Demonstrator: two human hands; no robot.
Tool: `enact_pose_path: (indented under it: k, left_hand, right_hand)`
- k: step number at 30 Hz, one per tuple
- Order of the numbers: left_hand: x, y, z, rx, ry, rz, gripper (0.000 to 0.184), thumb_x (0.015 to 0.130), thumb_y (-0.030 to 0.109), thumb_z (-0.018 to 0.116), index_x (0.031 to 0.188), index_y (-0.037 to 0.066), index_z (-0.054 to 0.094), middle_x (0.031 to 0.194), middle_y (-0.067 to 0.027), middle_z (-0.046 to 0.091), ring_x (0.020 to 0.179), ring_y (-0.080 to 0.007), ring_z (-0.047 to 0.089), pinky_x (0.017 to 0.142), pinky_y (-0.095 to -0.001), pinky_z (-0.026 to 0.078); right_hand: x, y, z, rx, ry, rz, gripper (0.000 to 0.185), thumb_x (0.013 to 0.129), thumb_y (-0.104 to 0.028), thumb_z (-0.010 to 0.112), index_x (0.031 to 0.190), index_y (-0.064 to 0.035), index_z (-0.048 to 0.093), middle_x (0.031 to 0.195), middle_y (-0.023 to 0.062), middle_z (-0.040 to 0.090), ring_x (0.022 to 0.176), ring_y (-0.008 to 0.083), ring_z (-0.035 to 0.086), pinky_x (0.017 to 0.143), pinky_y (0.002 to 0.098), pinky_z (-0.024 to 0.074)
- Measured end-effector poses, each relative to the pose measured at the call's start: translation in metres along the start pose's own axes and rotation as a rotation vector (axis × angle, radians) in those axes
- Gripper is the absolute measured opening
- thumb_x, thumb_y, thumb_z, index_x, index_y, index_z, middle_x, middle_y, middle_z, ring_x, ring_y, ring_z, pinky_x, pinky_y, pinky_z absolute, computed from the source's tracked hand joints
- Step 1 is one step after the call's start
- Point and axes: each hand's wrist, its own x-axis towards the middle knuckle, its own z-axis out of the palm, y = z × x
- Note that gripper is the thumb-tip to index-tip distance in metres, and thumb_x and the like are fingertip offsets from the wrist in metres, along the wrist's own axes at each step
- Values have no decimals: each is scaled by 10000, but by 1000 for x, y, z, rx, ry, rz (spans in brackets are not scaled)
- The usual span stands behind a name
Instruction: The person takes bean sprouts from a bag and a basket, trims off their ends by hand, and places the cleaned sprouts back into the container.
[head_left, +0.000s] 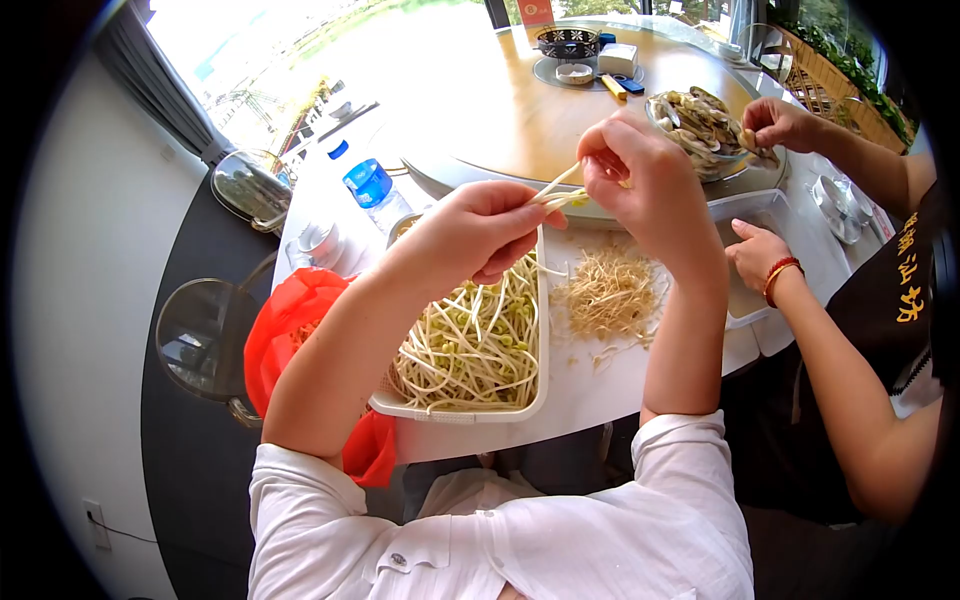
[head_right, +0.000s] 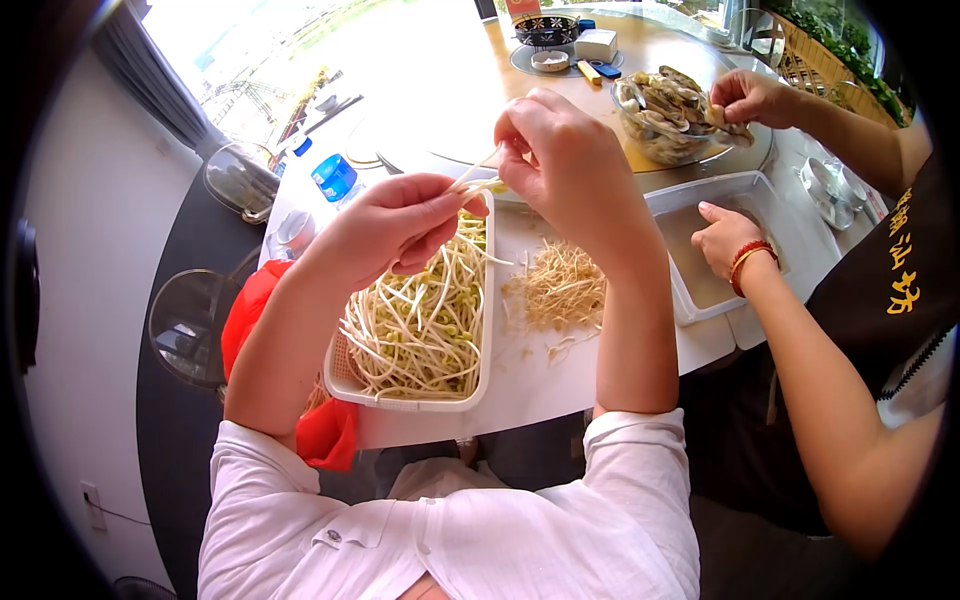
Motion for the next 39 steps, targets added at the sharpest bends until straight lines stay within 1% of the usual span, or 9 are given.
enact_pose_path:
  k: [5,9,14,16,23,27,29,35,39]
  left_hand:
    - [-1,-8,-14,-332,-130,24,267,967,197,431,1062,-27,542,650,-25,513,513,-109,517,437,-230,426]
    - [-7,-18,-29,-506,-148,80,264,970,183,404,1079,-25,524,781,-97,608,654,-204,635,576,-289,541]
    - [-27,-26,-38,-545,-111,146,267,970,169,389,1105,-24,515,972,-187,618,926,-302,636,801,-405,543]
    - [-38,-31,-41,-508,-76,186,278,967,164,394,1131,-29,508,1069,-231,597,1024,-338,597,870,-445,507]
    - [-72,-42,-55,-594,-4,203,264,953,144,428,1136,-30,505,1076,-226,598,1025,-338,596,879,-449,505]
    - [-84,-49,-61,-608,-8,243,255,951,133,432,1141,-26,494,1095,-231,588,1040,-334,589,902,-450,491]
    - [-90,-53,-61,-631,9,250,257,943,134,456,1128,-41,487,1077,-219,597,1012,-322,603,883,-420,503]
    - [-101,-72,-64,-599,2,301,250,949,136,446,1146,-10,494,1080,-208,598,1045,-300,591,886,-408,496]
    - [-111,-71,-48,-272,229,308,243,949,156,476,1122,-8,519,1003,-128,630,998,-208,609,842,-347,506]
  right_hand:
    - [3,15,-4,169,215,119,73,790,-70,596,827,-10,613,709,67,570,623,137,554,613,259,454]
    - [-4,17,-13,-81,-119,315,159,868,-77,535,956,16,629,783,76,652,740,109,618,685,235,470]
    - [-15,23,0,-312,-297,307,320,826,-143,578,1119,-14,577,990,169,646,923,314,616,828,349,469]
    - [-20,15,6,-356,-294,269,327,817,-148,587,1117,-20,580,1029,170,633,963,312,601,850,353,459]
    - [-52,1,38,-520,-450,367,278,790,-195,637,1021,-50,583,966,118,614,913,286,590,800,377,459]
    - [-90,20,57,-533,-200,39,174,818,-138,585,971,-61,617,789,106,644,812,293,618,751,395,474]
    - [-95,19,56,-601,-431,299,214,850,-123,536,1044,-47,587,782,131,652,814,317,626,736,401,482]
    - [-111,8,66,-603,-341,329,181,855,-157,539,1011,-84,598,784,135,654,769,322,627,678,411,482]
    - [-123,15,68,-543,-283,314,180,848,-155,551,1012,-96,599,835,137,651,754,309,627,666,396,484]
